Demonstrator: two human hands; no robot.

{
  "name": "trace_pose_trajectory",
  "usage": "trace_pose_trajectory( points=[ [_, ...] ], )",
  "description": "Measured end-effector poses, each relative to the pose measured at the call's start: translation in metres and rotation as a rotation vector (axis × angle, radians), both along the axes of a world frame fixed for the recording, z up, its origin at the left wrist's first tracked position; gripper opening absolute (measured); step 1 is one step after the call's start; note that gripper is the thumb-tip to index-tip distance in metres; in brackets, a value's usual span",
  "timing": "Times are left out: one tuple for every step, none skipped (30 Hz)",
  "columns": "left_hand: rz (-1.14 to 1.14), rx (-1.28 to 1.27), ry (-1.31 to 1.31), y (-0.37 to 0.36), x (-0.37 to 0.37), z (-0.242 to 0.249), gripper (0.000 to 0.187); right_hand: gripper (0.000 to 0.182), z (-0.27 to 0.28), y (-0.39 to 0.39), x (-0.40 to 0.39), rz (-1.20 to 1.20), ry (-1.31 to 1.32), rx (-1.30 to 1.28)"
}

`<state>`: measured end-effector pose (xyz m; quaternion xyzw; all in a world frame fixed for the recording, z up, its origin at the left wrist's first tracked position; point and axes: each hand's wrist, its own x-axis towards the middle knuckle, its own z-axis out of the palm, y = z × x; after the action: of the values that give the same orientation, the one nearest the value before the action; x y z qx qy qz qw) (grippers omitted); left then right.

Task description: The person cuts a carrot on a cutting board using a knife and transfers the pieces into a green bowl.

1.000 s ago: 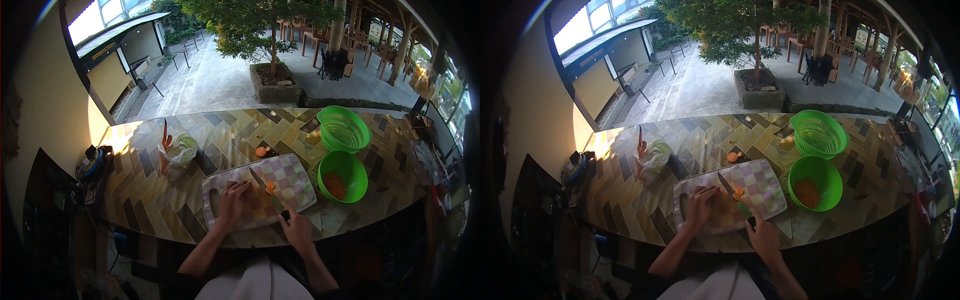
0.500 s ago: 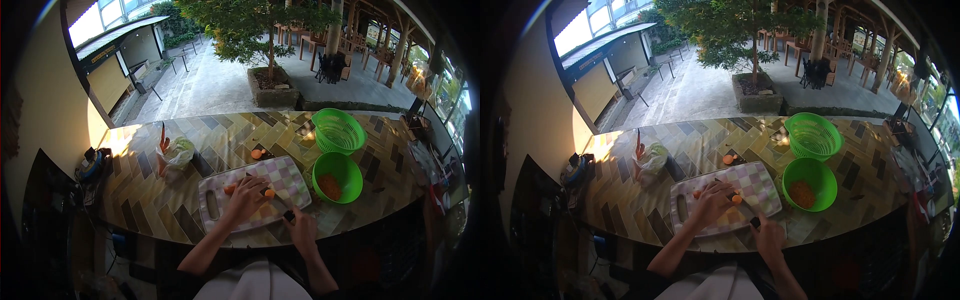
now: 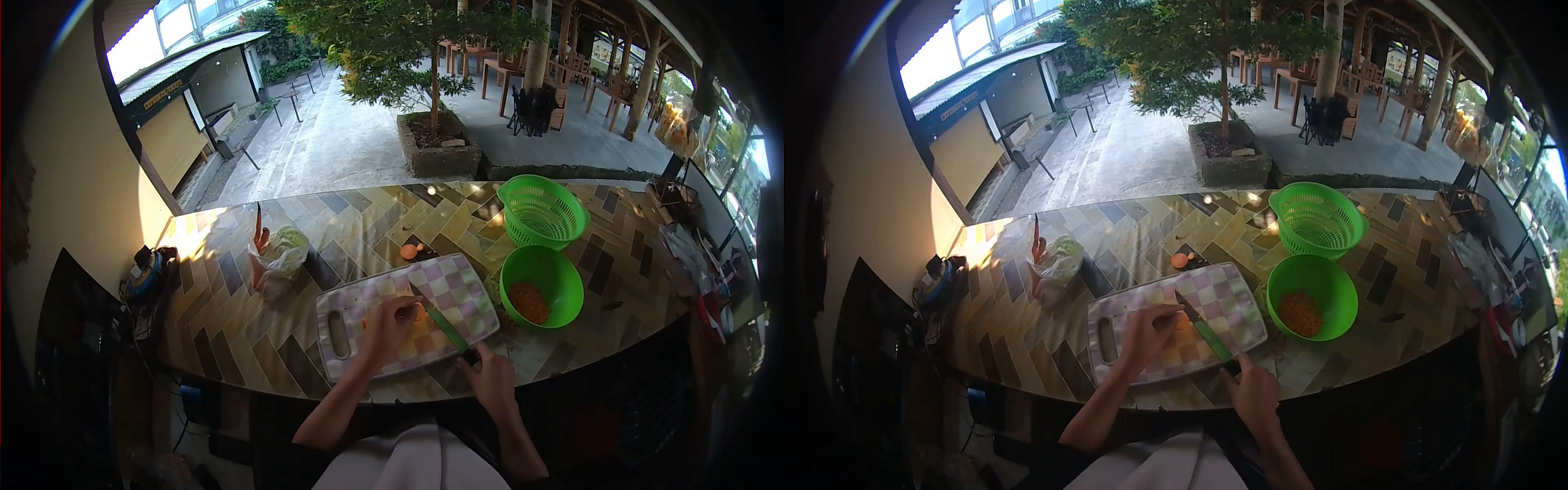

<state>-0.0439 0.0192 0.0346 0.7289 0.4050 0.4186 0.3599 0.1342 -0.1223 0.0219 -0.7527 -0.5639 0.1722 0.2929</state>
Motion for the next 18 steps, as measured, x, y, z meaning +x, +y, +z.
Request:
trace_pose_trajectory(
  points=[
    [0.038, 0.006, -0.049, 0.000, -0.002, -0.007, 0.020, 0.027, -0.002, 0.000, 0.004, 0.006, 0.047, 0.003],
    [0.031, -0.046, -0.024, -0.003, -0.004, -0.012, 0.020, 0.027, -0.004, -0.002, 0.007, 0.017, 0.130, 0.004],
    [0.025, -0.098, 0.002, -0.006, -0.006, -0.018, 0.021, 0.028, -0.006, -0.002, 0.011, 0.028, 0.213, 0.005],
    [0.021, -0.148, 0.027, -0.009, -0.008, -0.021, 0.021, 0.029, -0.005, -0.002, 0.011, 0.041, 0.296, 0.007],
    [0.038, -0.125, 0.097, -0.012, -0.010, -0.022, 0.021, 0.031, -0.001, -0.003, 0.011, 0.049, 0.343, -0.060],
    [0.055, -0.102, 0.167, -0.015, -0.012, -0.023, 0.021, 0.032, 0.012, -0.006, 0.010, 0.056, 0.389, -0.127],
    [0.070, -0.079, 0.236, -0.017, -0.013, -0.023, 0.021, 0.035, 0.020, -0.007, 0.009, 0.061, 0.433, -0.194],
    [0.091, -0.033, 0.254, -0.017, -0.014, -0.027, 0.022, 0.035, 0.022, -0.007, 0.007, 0.075, 0.434, -0.218],
    [0.111, 0.013, 0.272, -0.015, -0.015, -0.032, 0.022, 0.036, 0.023, -0.006, 0.003, 0.089, 0.435, -0.243],
    [0.130, 0.059, 0.290, -0.014, -0.017, -0.035, 0.022, 0.037, 0.024, -0.007, 0.001, 0.102, 0.437, -0.268],
    [0.113, 0.095, 0.288, -0.015, -0.018, -0.036, 0.021, 0.038, 0.016, -0.005, 0.000, 0.122, 0.361, -0.229],
    [0.096, 0.133, 0.285, -0.016, -0.018, -0.035, 0.021, 0.038, 0.006, -0.001, -0.002, 0.142, 0.283, -0.189],
    [0.080, 0.171, 0.281, -0.016, -0.019, -0.035, 0.021, 0.039, 0.002, 0.002, -0.003, 0.163, 0.206, -0.149],
    [0.066, 0.188, 0.296, -0.016, -0.019, -0.036, 0.021, 0.039, 0.001, 0.003, -0.004, 0.136, 0.185, -0.162],
    [0.054, 0.205, 0.310, -0.017, -0.020, -0.038, 0.022, 0.038, 0.010, 0.006, -0.006, 0.111, 0.163, -0.174],
    [0.043, 0.222, 0.323, -0.017, -0.020, -0.040, 0.022, 0.038, 0.016, 0.008, -0.008, 0.087, 0.141, -0.187],
    [0.042, 0.168, 0.304, -0.015, -0.019, -0.041, 0.022, 0.037, 0.013, 0.008, -0.006, 0.090, 0.129, -0.156],
    [0.038, 0.114, 0.285, -0.014, -0.017, -0.042, 0.021, 0.036, 0.008, 0.008, -0.004, 0.092, 0.117, -0.125]
  ],
)
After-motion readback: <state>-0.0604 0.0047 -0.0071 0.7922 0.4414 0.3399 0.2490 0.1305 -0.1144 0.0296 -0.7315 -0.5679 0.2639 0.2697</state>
